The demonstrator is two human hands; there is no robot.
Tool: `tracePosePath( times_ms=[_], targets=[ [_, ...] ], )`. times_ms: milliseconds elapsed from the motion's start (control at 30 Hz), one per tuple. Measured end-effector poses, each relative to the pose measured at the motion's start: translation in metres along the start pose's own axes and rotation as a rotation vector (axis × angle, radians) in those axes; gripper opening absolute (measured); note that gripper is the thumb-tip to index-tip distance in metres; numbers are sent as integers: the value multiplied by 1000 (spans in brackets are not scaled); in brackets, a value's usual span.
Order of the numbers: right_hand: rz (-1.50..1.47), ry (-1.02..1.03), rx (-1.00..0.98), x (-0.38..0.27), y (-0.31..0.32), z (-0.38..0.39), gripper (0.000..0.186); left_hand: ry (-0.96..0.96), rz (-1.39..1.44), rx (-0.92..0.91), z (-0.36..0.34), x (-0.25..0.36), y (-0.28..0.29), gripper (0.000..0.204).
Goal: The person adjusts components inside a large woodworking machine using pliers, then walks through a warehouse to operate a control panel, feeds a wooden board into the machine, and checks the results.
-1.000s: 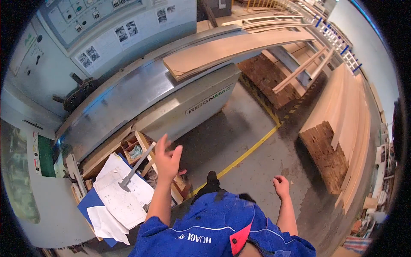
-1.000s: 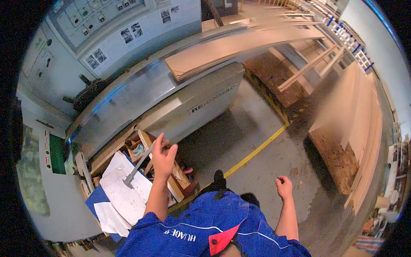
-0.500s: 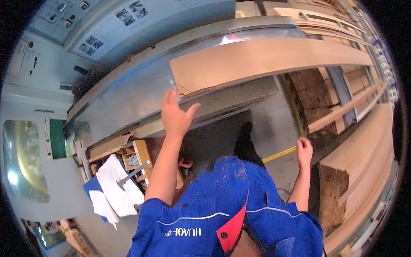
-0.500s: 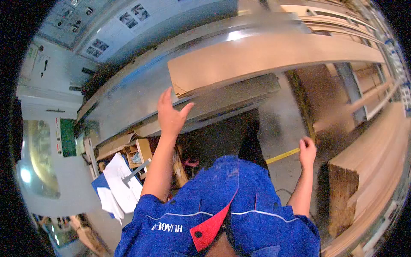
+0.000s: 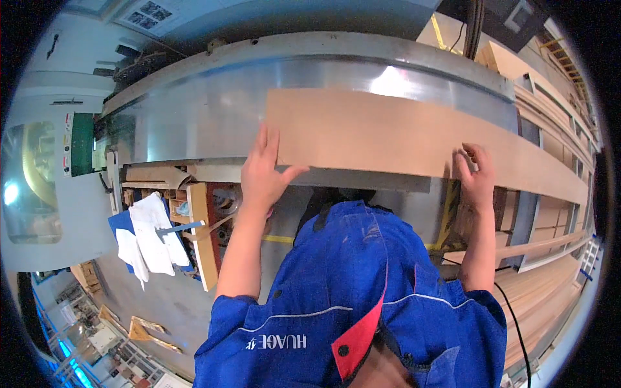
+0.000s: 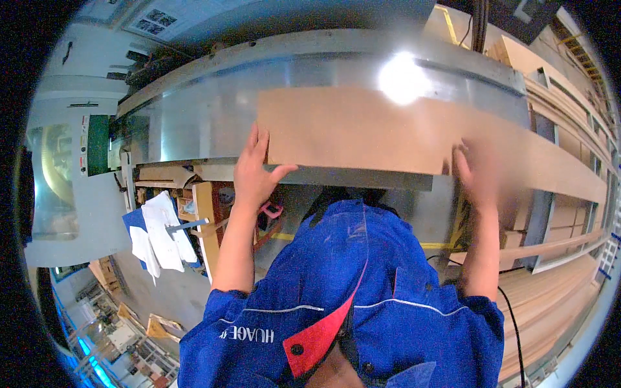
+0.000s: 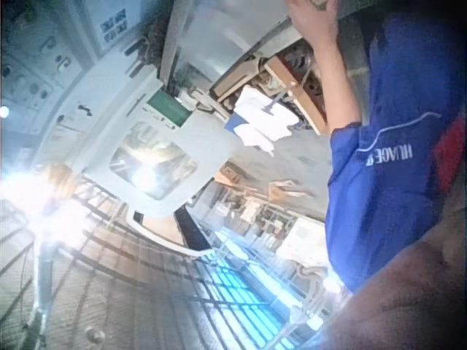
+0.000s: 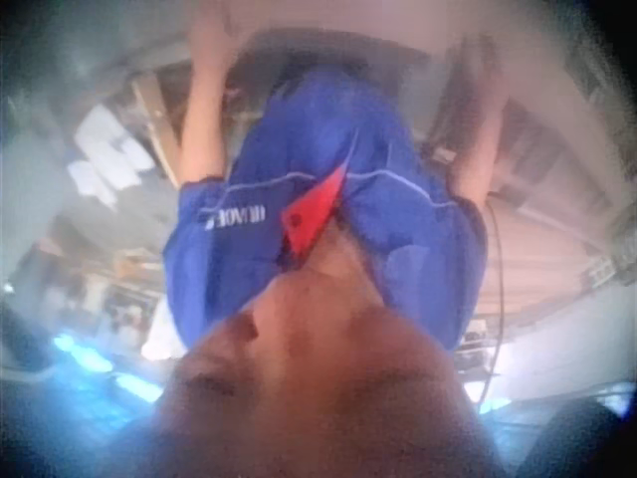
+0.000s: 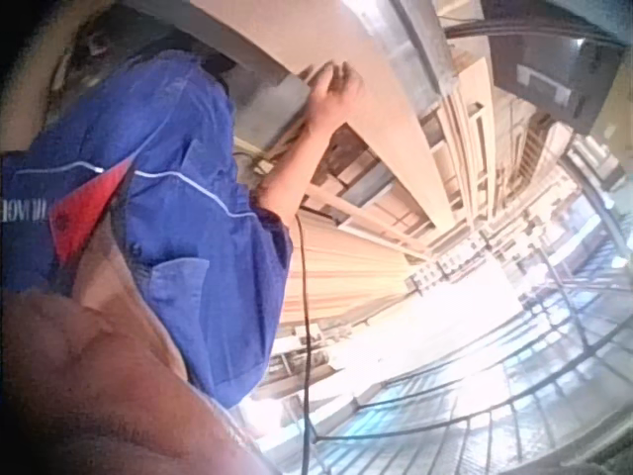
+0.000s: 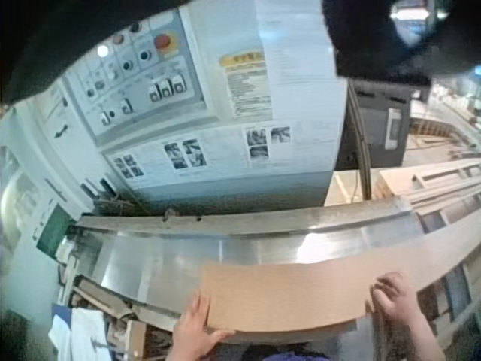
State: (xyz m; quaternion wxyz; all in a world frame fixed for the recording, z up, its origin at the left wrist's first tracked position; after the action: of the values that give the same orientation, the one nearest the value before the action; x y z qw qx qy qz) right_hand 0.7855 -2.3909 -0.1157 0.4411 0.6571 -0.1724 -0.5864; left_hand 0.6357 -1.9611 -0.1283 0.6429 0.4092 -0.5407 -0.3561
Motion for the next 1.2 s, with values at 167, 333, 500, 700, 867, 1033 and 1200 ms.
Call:
tracePosePath(
  times_ms=[167, 333, 500, 700, 867, 1033, 1200],
  targets=[
    [237, 154, -4, 5, -7, -19, 29, 2, -45, -9, 4, 1, 2, 95],
    [189, 140, 13, -6, -15, -30, 32, 6, -69, 149, 7, 21, -5, 101],
    [159, 198, 7, -18, -25, -45, 30, 91, 99, 192, 13, 11, -4, 99],
    [235, 161, -19, -7, -16, -47, 31, 308, 482, 188, 38, -19, -11, 64],
    [259, 160, 28, 16, -3, -45, 34, 287, 634, 236, 42, -26, -12, 42],
    [255, 84, 46, 55, 23, -56, 35, 379, 1353, 216, 41, -34, -31, 51],
    [286, -86, -14, 70, 35, -82, 36, 406, 1895, 147, 18, -4, -61, 58]
  ],
)
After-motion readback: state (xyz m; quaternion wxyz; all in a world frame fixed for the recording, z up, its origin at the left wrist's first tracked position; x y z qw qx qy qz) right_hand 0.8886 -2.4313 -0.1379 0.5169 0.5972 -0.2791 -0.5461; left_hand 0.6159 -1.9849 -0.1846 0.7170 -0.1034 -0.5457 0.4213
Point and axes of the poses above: each hand's wrist, its own z-axis away from the middle knuckle, its own y-axis out of the back of the hand, x = y × z, the point moved 4 cm from there along -z, towards the middle knuckle, and after that the axes turned 15 degrees about -x, right-handed, at the moved point
